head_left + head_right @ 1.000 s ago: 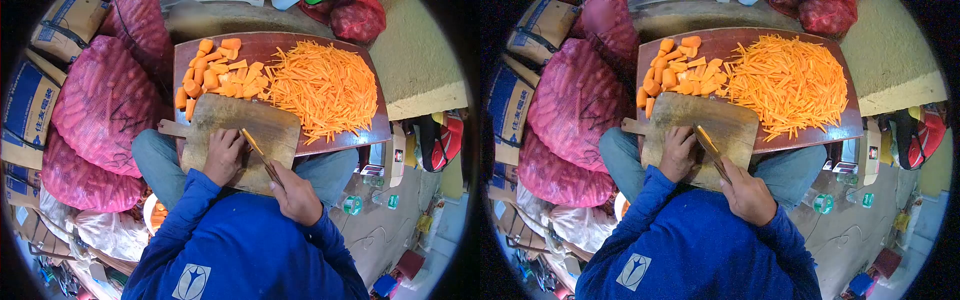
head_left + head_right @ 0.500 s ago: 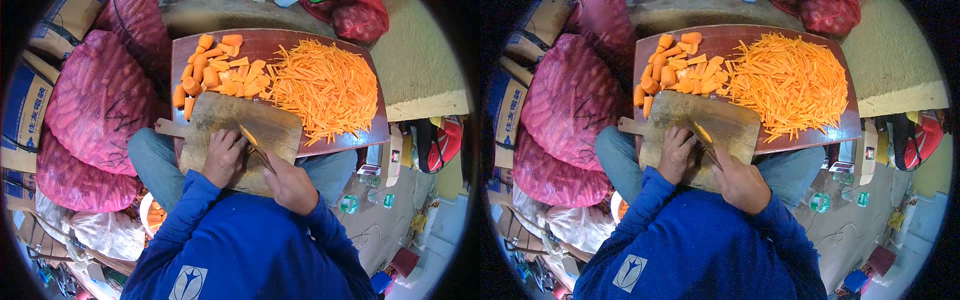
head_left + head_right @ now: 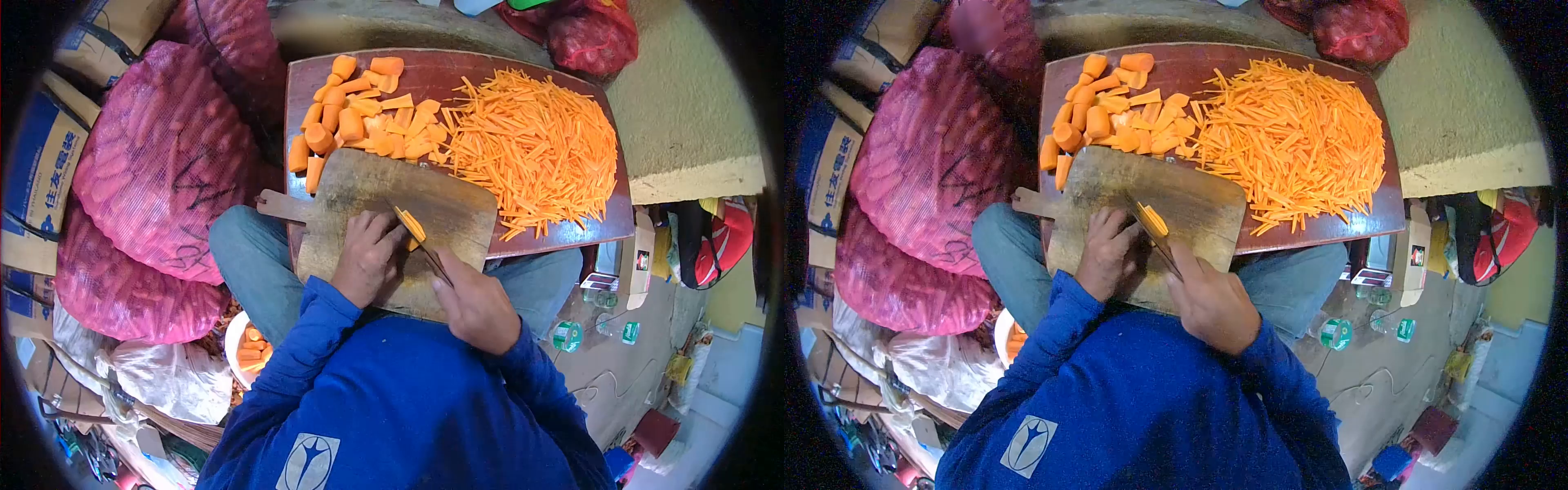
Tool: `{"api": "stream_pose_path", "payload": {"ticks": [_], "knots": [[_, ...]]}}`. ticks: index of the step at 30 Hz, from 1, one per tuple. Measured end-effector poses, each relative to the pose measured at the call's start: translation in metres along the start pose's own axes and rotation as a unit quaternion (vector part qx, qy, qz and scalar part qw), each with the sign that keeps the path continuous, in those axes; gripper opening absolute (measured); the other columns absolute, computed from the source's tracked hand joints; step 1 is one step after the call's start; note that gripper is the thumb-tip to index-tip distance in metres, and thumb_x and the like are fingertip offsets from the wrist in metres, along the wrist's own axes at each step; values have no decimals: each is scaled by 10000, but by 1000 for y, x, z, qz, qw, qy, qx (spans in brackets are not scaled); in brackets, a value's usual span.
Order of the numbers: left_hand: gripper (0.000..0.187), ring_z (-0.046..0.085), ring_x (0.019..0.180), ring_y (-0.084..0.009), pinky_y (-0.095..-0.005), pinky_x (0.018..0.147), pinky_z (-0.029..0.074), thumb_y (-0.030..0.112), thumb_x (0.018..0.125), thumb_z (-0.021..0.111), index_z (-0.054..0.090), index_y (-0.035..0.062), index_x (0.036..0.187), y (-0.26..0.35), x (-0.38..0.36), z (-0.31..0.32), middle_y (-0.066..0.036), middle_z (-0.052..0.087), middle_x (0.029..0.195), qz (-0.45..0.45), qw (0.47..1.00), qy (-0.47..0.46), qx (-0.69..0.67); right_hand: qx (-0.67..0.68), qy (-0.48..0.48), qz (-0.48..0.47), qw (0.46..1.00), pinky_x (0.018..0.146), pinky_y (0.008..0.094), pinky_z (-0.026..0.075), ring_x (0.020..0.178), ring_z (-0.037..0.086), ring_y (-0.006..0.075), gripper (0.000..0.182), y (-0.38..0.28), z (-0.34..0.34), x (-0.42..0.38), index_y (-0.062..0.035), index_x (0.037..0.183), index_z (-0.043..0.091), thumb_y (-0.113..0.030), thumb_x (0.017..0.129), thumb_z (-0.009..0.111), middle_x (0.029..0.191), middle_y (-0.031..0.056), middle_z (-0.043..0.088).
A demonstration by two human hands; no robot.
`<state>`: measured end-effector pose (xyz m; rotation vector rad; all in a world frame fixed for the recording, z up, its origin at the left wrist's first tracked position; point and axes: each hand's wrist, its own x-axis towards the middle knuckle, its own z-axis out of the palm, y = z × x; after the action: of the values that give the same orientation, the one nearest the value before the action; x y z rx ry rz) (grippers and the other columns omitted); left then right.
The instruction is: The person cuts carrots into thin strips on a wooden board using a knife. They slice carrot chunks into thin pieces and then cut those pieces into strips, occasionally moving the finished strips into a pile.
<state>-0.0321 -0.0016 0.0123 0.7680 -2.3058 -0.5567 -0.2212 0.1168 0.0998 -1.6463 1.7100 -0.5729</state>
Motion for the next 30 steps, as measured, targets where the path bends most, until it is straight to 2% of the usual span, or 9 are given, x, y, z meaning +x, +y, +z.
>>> {"api": "stream_pose_path", "payload": {"ticks": [3,7,11,13,15,21,27,28,30], "knots": [[382,591,1084,-373,-471,938,481,11,764,764,737,8,1145,0,-3,0,-152,644,1133,-10,1000,8,-15,-9,-13,17,1000,760,609,561,923,704,517,424,-8,-6,-20,-37,1417,484,-195,1046,617,1058,299,708],[363,597,1070,-373,-470,930,475,18,769,768,742,1,1131,-4,-3,-1,-150,652,1150,-29,1000,-7,3,-13,-4,19,1000,760,610,564,917,707,519,425,-4,7,-11,-34,1418,480,-205,1051,609,1060,299,711],[369,595,1068,-372,-474,916,473,27,759,773,743,0,1126,-6,-4,1,-149,645,1125,-3,1000,3,19,-22,-17,4,1000,754,620,560,908,704,533,427,0,7,7,-37,1421,456,-218,1061,596,1041,308,715],[388,589,1096,-373,-474,927,472,26,741,761,745,1,1128,-3,-5,0,-152,642,1120,-24,1000,7,-8,-17,-19,-4,1000,752,627,555,906,702,538,427,-3,5,7,-40,1423,448,-222,1064,592,1033,311,715],[393,589,1096,-375,-474,936,472,26,731,760,747,-1,1123,-5,-7,3,-154,643,1121,-25,1000,7,-4,-11,-29,46,998,784,582,545,967,684,536,401,-13,1,2,-40,1414,505,-164,1050,620,1005,316,692],[392,596,1080,-380,-481,955,478,17,722,755,747,-7,1114,0,-10,-2,-154,647,1106,-1,1000,-16,6,-5,-26,17,1000,787,575,549,987,682,535,462,3,8,4,-40,1464,488,-146,1040,636,1062,310,701],[412,599,1097,-382,-486,968,483,7,709,750,741,-8,1120,-4,-9,3,-149,651,1087,11,1000,14,-4,15,29,-27,999,825,553,564,1025,681,539,452,5,12,1,-19,1460,506,-142,1043,632,1100,322,696],[412,599,1100,-382,-486,971,484,3,705,748,742,-10,1116,-4,-10,4,-150,651,1081,11,1000,25,-16,16,26,-27,999,825,553,564,1025,681,539,452,3,9,-1,-19,1460,506,-142,1043,632,1100,322,696],[404,601,1097,-381,-484,973,485,-2,708,748,743,-10,1112,-2,-12,4,-150,652,1083,-1,999,28,-16,27,-8,-4,1000,817,612,549,992,687,546,408,-4,1,-7,-13,1405,483,-199,1060,599,1075,322,709]]}}
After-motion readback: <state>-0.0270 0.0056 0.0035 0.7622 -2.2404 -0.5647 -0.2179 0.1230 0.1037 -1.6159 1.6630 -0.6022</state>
